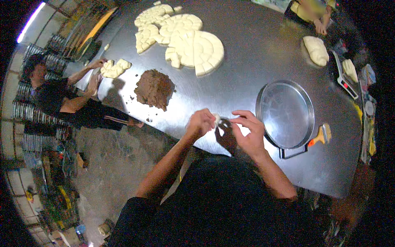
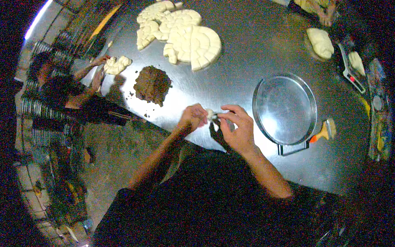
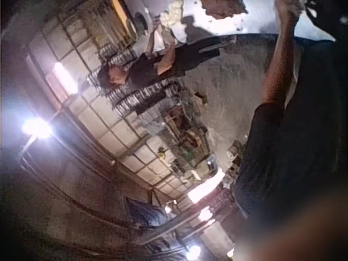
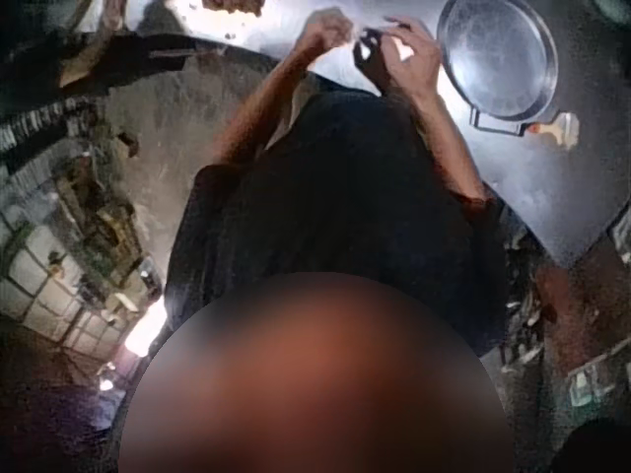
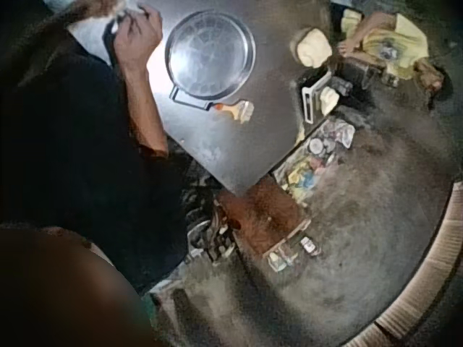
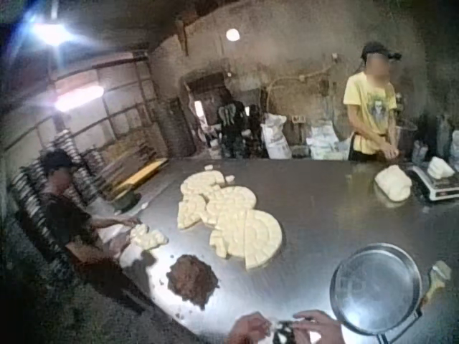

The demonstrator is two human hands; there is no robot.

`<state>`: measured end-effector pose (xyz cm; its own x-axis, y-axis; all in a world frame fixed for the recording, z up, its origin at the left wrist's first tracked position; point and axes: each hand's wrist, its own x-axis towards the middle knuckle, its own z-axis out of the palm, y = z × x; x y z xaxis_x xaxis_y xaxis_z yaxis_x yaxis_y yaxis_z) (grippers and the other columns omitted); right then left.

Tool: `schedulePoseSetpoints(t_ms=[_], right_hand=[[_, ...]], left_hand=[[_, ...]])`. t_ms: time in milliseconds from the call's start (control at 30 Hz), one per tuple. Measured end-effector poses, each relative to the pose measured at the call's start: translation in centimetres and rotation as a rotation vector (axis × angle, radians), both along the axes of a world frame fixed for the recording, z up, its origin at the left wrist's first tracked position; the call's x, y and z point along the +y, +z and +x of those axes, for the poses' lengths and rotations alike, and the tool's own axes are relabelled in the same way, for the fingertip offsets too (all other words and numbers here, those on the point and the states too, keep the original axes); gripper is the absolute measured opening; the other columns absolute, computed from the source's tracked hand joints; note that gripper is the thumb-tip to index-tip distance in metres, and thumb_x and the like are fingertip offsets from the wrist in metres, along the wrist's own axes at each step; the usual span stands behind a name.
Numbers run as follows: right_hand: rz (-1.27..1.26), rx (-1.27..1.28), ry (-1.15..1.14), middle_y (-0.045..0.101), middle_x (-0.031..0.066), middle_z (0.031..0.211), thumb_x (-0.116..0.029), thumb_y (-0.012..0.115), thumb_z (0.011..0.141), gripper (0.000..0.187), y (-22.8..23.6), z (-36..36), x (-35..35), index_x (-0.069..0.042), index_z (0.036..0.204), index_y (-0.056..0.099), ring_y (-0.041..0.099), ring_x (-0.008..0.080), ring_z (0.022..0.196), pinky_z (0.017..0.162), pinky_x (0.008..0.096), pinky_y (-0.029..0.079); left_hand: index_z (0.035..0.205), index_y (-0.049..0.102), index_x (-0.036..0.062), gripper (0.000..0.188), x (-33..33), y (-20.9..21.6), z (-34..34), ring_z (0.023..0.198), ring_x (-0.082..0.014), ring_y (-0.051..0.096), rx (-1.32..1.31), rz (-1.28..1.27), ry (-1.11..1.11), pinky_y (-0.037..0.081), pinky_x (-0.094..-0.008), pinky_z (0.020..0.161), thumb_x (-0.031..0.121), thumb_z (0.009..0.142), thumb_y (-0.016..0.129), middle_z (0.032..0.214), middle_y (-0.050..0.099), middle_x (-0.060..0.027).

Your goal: The person assembles round baked goods by placing dough into metal trays, adding a dark filling, and sealing with more dough. They repeatedly transfer trays to a rack and retrieve new ones, continuing the assembly cycle.

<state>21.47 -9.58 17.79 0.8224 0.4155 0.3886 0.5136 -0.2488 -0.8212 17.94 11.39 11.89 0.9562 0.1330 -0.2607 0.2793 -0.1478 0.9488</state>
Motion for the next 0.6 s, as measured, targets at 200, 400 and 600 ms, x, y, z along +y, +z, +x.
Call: schedulePoseSetpoints(t_ms=[200,400,600], right_hand=[[-0.041,0.177,-0.025,0.067,0.0154,0.114,-0.014,0.063,0.087,0.02,-0.8,2.6,2.7,-0.005,0.104,0.071,0.063,0.032,0.107,0.093,0.0388,0.049],[-0.195,-0.169,-0.054,0.037,0.016,0.152,-0.033,0.052,0.096,0.051,-4.3,5.5,8.6,-0.017,0.144,0.046,0.025,0.047,0.141,0.113,0.0614,0.019],[-0.829,-0.24,0.062,0.015,0.0131,0.162,-0.051,0.05,0.093,0.066,-10.5,2.2,11.8,-0.024,0.151,0.034,0.01,0.0464,0.146,0.104,0.0785,0.006]], left_hand=[[0.084,0.057,0.0013,0.02,-2.6,-6.5,0.4,0.042,-0.0132,0.052,0.338,-0.233,0.088,0.041,-0.0284,0.037,0.014,0.087,0.072,0.059,0.06,-0.0078],[0.09,0.059,0.0035,0.026,-1.5,-4.7,-1.6,0.039,-0.0085,0.042,0.332,-0.44,0.232,0.031,-0.0264,0.035,0.028,0.092,0.069,0.053,0.051,-0.002],[0.084,0.057,0.0048,0.041,6.4,-5.7,-2.9,0.038,-0.0081,0.039,0.061,-0.475,0.748,0.027,-0.0254,0.034,0.043,0.098,0.057,0.052,0.047,-0.0005]])
